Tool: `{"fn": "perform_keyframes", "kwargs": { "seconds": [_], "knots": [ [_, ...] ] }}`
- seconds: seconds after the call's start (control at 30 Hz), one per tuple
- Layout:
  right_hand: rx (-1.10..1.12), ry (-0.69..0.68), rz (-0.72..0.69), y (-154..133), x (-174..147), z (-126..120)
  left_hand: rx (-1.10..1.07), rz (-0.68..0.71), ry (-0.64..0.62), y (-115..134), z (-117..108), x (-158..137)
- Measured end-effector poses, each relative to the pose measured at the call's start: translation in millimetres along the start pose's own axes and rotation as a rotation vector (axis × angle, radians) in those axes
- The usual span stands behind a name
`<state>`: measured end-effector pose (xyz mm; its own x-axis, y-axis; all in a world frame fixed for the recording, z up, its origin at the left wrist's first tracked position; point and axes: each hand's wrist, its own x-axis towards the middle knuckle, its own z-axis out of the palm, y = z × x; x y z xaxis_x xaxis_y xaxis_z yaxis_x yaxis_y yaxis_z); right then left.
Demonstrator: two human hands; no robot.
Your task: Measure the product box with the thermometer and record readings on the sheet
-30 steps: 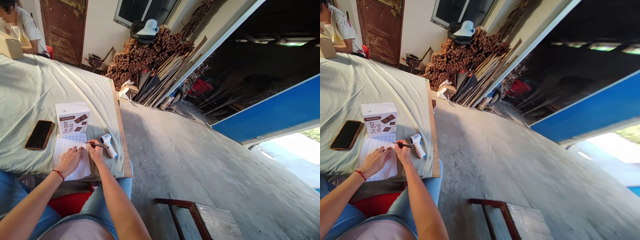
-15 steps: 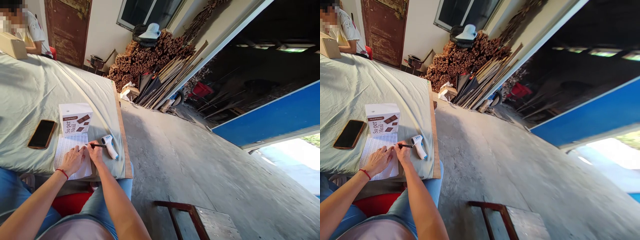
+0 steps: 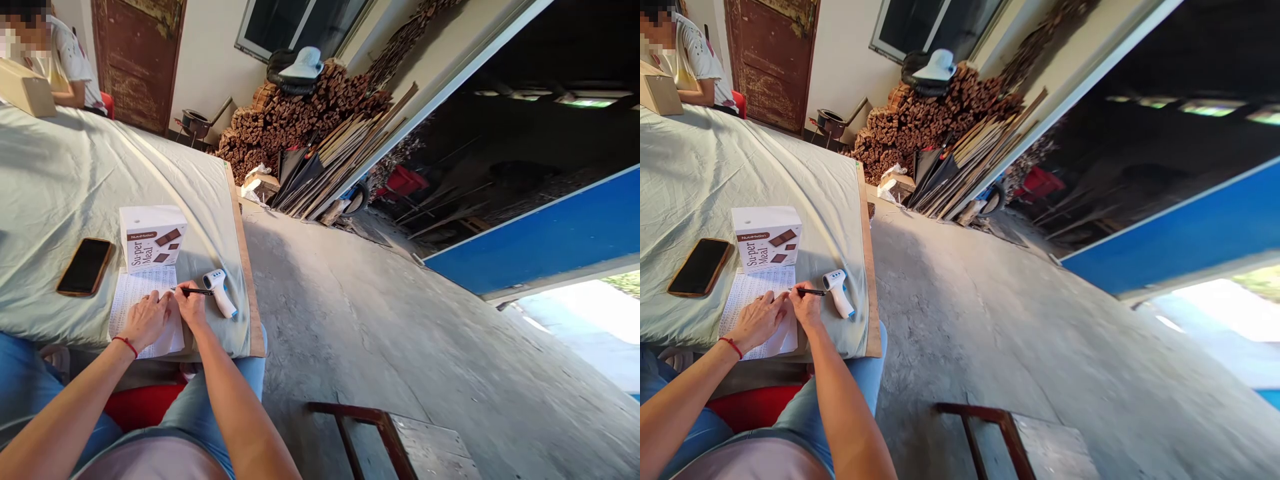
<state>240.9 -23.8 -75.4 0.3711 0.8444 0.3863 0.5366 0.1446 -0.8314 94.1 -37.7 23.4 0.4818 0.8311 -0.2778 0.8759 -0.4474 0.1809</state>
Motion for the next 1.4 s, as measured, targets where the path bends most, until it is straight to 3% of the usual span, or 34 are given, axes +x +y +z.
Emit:
{"fn": "perform_keyframes", "kwargs": {
  "seconds": [1.4],
  "knots": [
    [0.013, 0.049, 0.042, 0.0, -0.4, 0.4, -0.028, 0.001, 0.04, -2.0, 3.9, 0.1]
  ]
}}
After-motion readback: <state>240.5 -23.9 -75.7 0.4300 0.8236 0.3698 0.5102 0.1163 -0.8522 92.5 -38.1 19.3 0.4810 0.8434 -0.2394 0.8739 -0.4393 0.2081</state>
